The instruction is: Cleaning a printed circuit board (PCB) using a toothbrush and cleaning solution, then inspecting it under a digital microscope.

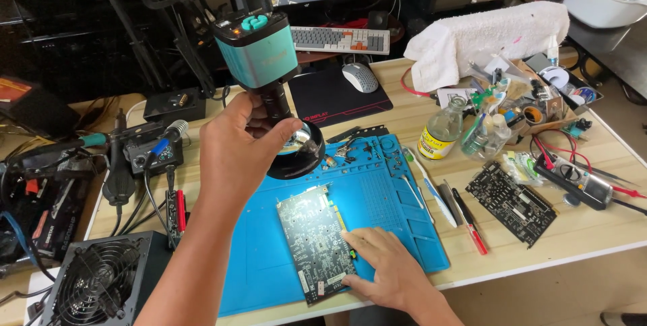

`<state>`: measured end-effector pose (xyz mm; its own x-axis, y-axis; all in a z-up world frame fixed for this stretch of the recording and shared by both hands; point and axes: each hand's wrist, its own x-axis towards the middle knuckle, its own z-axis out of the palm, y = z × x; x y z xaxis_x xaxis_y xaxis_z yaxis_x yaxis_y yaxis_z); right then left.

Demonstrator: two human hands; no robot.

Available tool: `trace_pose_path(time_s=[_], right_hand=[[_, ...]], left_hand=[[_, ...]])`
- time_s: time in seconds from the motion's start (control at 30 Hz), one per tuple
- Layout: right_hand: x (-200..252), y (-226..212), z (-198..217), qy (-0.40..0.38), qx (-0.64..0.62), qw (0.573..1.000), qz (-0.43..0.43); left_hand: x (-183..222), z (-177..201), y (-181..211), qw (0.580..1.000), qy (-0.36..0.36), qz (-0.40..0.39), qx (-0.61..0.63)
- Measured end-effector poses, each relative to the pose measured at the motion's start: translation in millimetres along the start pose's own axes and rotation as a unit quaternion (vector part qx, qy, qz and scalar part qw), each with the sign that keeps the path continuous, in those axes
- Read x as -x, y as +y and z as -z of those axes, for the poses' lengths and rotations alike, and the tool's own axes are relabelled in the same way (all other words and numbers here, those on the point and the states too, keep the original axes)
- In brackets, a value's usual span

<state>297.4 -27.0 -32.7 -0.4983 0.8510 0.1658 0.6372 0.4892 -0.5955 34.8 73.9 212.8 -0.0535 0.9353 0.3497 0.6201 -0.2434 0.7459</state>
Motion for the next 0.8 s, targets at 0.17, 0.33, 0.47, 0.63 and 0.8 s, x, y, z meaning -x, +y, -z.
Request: trace_pose_path(time_s=[0.17,0.33,0.47,0.63,0.8], right_hand=[[-0.1,-0.3,-0.3,0.001,-0.006,1.000,-0.005],[-0.9,-1.6,0.1,0.001,0.000,1.000,-0.002],[-0.4,0.1,-2.1,0.010,0.001,1.000,0.003],[-0.7,-0.5,-1.5,0.010,0.003,1.000,0.003],[-1.1,-1.3,-0.7,-0.001,-0.007,1.000,-0.014]], left_hand=[[-0.2,0.8,0.9,1.000,-0.003,0.004,-0.001],[-0.8,0.3,-0.3,1.000,-0.001,-0.008,0.002],[-1.5,1.1,0.3,1.000,-0.005,-0.018,0.003],[-2.8,2.6,0.8,1.000,-0.011,-0.010,0.003],[-4.1,4.0,0.4,1.000,-0.021,-0.013,-0.002]])
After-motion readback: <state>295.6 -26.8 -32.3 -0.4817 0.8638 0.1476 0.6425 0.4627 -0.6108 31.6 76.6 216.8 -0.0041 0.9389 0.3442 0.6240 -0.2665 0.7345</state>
